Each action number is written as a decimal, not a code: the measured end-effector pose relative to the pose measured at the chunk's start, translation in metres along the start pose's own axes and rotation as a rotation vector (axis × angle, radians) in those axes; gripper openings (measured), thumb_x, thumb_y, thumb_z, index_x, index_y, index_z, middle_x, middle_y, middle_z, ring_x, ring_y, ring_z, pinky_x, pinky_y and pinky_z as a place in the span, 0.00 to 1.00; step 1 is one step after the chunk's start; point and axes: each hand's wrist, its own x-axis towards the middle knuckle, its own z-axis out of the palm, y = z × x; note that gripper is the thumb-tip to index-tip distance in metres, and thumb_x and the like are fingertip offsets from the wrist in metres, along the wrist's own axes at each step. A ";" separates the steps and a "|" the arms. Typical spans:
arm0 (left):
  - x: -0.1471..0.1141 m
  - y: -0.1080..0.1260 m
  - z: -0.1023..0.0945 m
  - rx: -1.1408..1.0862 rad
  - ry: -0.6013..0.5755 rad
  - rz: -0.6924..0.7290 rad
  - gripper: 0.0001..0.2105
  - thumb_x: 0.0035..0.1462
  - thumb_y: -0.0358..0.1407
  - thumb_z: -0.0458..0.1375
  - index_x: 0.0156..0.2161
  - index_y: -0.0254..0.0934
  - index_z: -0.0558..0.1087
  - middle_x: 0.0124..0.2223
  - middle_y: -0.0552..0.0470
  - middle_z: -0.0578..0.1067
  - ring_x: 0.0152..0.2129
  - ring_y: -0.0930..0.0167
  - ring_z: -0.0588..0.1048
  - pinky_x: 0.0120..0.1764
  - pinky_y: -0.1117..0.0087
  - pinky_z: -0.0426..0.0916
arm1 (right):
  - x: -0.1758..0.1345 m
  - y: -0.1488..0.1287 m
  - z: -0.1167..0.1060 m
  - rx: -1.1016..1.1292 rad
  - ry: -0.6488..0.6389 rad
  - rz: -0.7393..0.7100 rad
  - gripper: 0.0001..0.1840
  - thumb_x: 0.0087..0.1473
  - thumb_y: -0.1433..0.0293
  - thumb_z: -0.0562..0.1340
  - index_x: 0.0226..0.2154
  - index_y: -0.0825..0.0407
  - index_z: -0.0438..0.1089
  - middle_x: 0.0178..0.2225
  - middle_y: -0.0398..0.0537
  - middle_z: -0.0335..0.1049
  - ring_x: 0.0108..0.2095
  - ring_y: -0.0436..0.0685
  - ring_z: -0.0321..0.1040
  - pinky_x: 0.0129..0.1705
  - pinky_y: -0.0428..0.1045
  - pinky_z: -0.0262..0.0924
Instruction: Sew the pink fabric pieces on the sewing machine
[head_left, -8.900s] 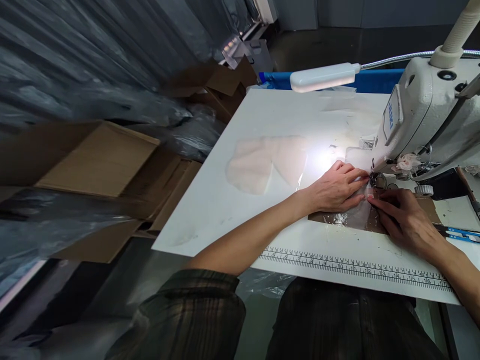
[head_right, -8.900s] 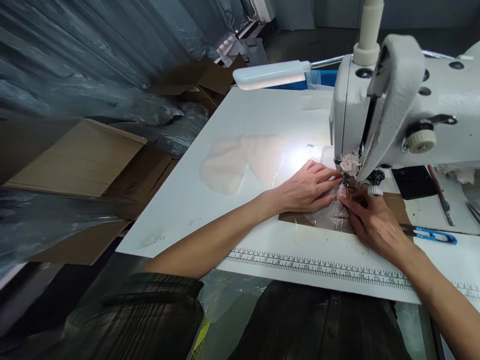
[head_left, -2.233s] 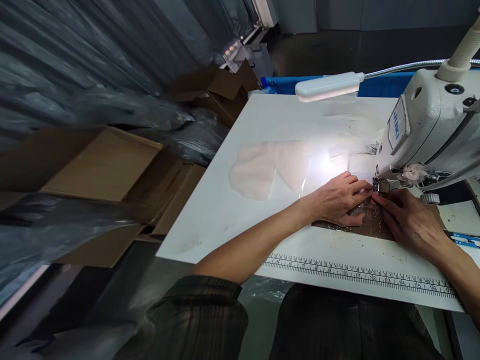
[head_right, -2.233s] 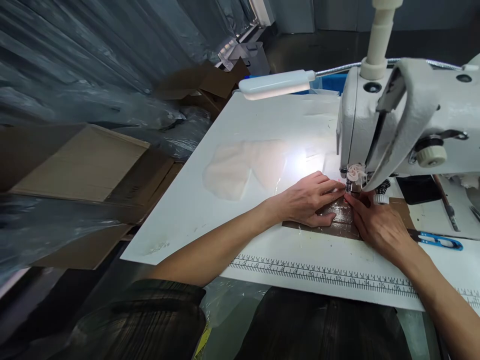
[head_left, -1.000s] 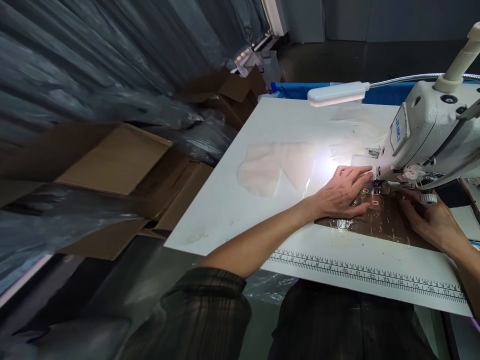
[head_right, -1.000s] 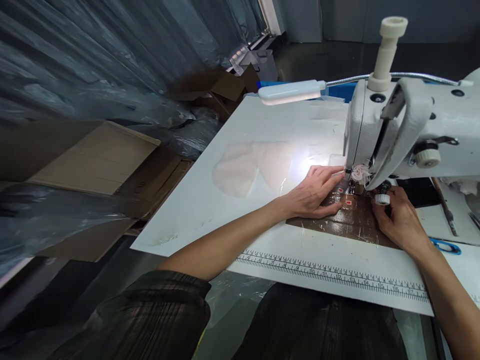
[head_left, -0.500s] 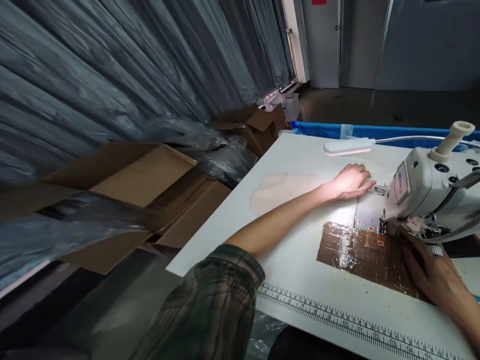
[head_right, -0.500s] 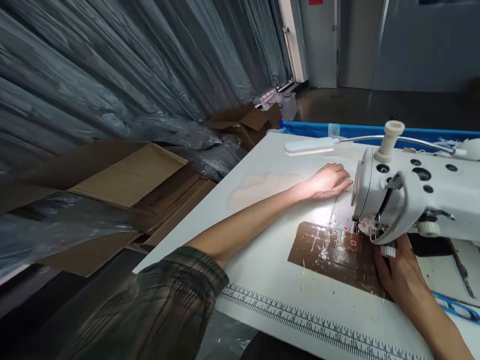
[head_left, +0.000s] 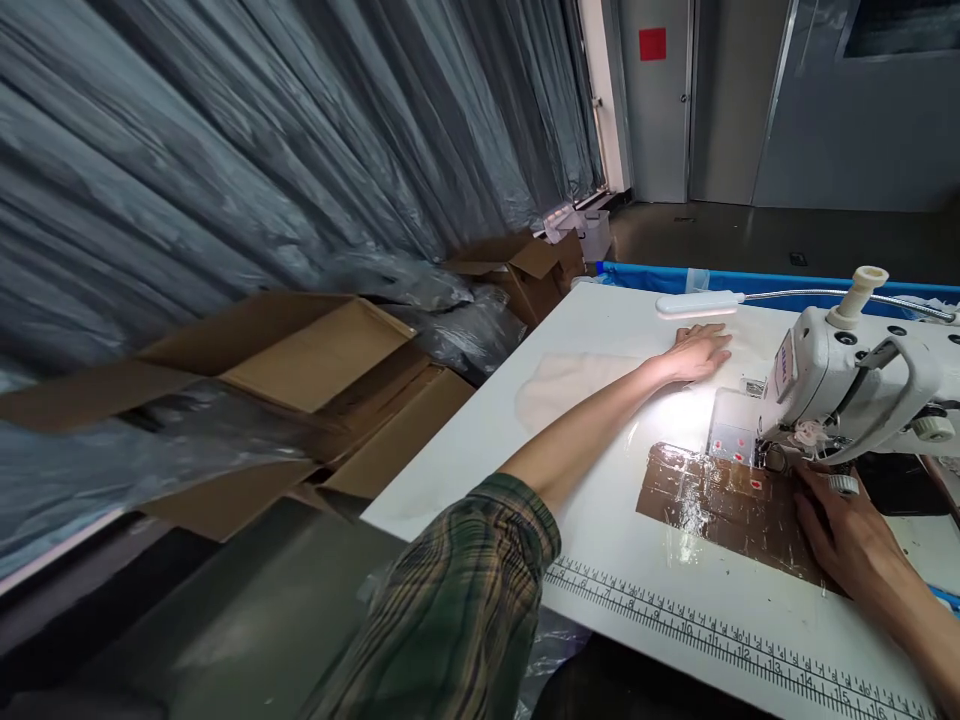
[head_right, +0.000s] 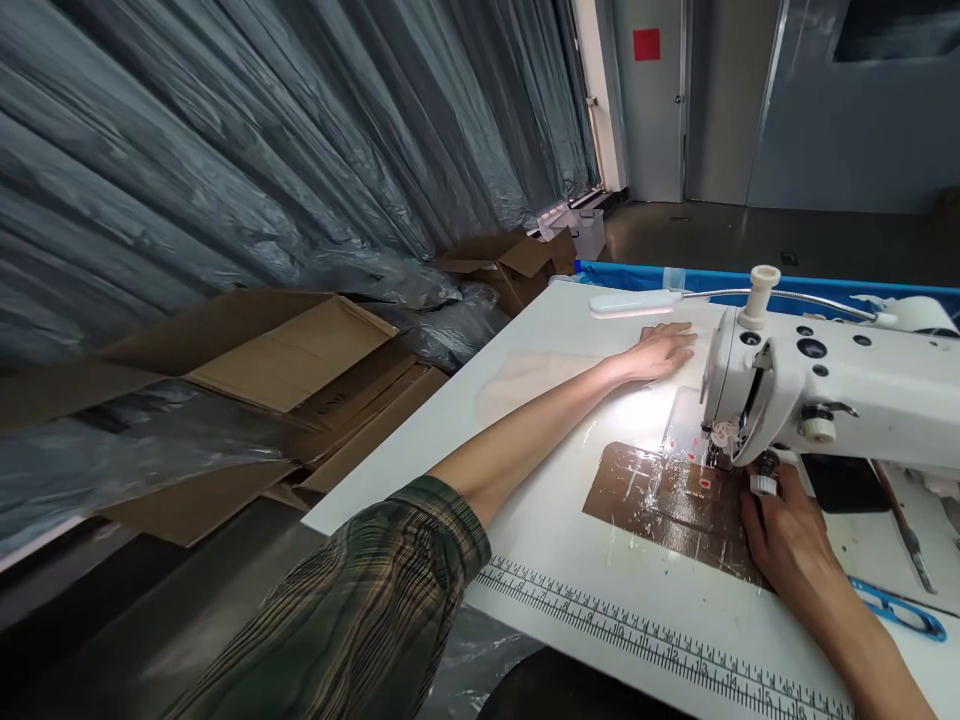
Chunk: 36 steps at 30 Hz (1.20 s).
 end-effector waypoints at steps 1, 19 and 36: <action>-0.005 -0.002 -0.002 -0.019 0.040 -0.027 0.24 0.68 0.41 0.45 0.65 0.36 0.64 0.72 0.43 0.55 0.69 0.56 0.53 0.68 0.49 0.47 | 0.001 0.000 -0.002 0.003 -0.019 -0.005 0.23 0.65 0.61 0.49 0.37 0.52 0.78 0.43 0.63 0.72 0.33 0.62 0.73 0.34 0.56 0.72; -0.054 0.007 0.004 -0.508 0.154 -0.175 0.12 0.60 0.31 0.58 0.49 0.31 0.75 0.37 0.48 0.79 0.35 0.69 0.78 0.46 0.68 0.73 | 0.007 0.001 -0.007 0.040 -0.033 0.017 0.20 0.62 0.63 0.51 0.40 0.53 0.78 0.39 0.58 0.72 0.30 0.59 0.72 0.33 0.54 0.74; -0.057 0.007 -0.013 -1.116 0.215 -0.393 0.16 0.64 0.31 0.59 0.55 0.29 0.68 0.53 0.36 0.77 0.41 0.68 0.82 0.51 0.67 0.77 | 0.007 0.008 -0.010 -0.004 -0.075 -0.041 0.24 0.64 0.61 0.51 0.50 0.56 0.75 0.42 0.62 0.72 0.31 0.61 0.74 0.33 0.57 0.75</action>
